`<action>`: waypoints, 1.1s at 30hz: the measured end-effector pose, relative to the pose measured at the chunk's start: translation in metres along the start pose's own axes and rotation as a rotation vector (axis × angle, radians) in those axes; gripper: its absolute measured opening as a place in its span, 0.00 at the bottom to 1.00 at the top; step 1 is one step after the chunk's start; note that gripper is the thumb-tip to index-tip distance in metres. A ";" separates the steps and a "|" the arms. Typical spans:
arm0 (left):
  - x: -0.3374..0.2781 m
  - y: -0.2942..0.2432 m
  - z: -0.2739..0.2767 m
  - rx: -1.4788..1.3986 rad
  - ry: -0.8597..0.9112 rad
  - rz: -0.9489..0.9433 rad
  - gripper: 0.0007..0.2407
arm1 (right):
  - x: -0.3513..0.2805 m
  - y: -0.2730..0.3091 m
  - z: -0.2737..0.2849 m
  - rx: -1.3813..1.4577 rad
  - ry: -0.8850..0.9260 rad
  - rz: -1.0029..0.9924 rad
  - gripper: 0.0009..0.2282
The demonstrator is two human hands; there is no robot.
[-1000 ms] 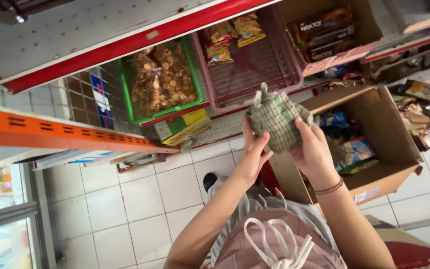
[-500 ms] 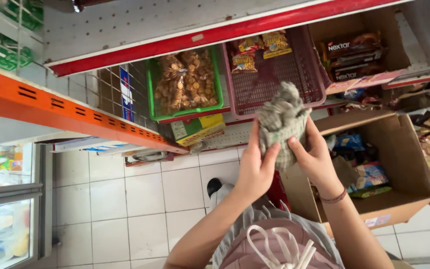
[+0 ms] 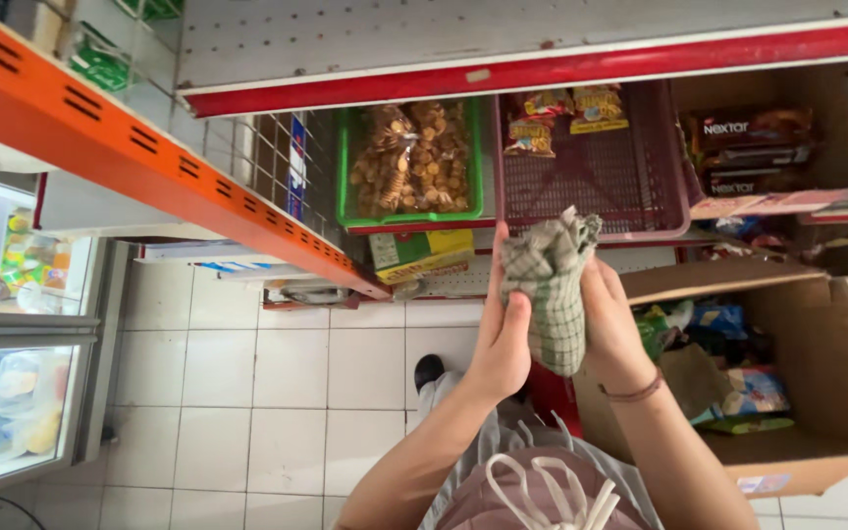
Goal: The person sprays a cleaning solution on a shelf, wipes it with a cloth, and then scans and places snack packages onto the shelf from a cardboard box.
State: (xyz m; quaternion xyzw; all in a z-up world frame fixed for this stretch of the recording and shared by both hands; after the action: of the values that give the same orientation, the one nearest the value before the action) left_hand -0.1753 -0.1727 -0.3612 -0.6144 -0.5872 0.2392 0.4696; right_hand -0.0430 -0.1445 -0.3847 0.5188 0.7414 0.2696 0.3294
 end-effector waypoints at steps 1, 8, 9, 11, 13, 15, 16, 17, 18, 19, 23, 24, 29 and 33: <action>-0.002 -0.008 0.003 -0.012 0.018 -0.013 0.30 | 0.006 -0.003 -0.008 -0.015 0.048 0.056 0.18; 0.014 -0.051 0.039 0.463 -0.137 -0.289 0.26 | 0.056 -0.006 -0.056 -0.312 0.299 0.274 0.20; 0.023 -0.060 0.055 0.621 -0.171 -0.380 0.26 | 0.061 -0.005 -0.061 -0.385 0.238 0.293 0.20; 0.047 -0.077 0.088 1.003 -0.256 -0.564 0.27 | 0.071 -0.002 -0.071 -0.525 0.109 0.329 0.20; 0.082 -0.091 0.123 1.393 -0.305 -0.736 0.28 | 0.076 0.003 -0.078 -0.483 0.061 0.393 0.21; 0.111 -0.098 0.154 1.628 -0.273 -0.762 0.28 | 0.079 0.007 -0.080 -0.461 0.008 0.444 0.23; 0.121 -0.099 0.170 1.697 -0.247 -0.703 0.28 | 0.080 0.009 -0.080 -0.460 -0.021 0.464 0.23; 0.128 -0.095 0.182 1.765 -0.222 -0.639 0.28 | 0.081 0.010 -0.079 -0.459 -0.048 0.480 0.24; 0.132 -0.089 0.190 1.763 -0.209 -0.688 0.26 | 0.082 0.010 -0.078 -0.437 -0.058 0.485 0.24; 0.137 -0.081 0.195 1.760 -0.194 -0.740 0.24 | 0.083 0.011 -0.077 -0.413 -0.068 0.494 0.25; 0.154 -0.046 0.203 1.689 -0.052 -0.928 0.22 | 0.085 0.009 -0.072 -0.389 -0.095 0.497 0.24; 0.155 -0.038 0.200 1.651 0.011 -0.940 0.22 | 0.082 0.008 -0.071 -0.393 -0.117 0.496 0.24; 0.176 -0.020 0.161 1.522 0.205 -1.019 0.23 | 0.079 0.016 -0.084 -0.436 -0.128 0.599 0.26; 0.178 -0.018 0.120 1.657 0.361 -0.893 0.23 | 0.073 0.026 -0.095 -0.567 -0.226 0.650 0.25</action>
State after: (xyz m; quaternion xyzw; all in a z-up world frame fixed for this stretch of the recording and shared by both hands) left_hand -0.2510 0.0292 -0.3538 0.1660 -0.3302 0.2790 0.8863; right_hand -0.1188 -0.0727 -0.3205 0.6403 0.3962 0.4933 0.4355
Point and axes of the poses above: each hand's wrist, its own x-axis towards the middle knuckle, its own z-axis out of the back of the hand, y = z × x, the point moved 2 cm from there along x, towards the middle knuckle, and after that the axes turned 6 degrees about y, right-handed, at the moved point
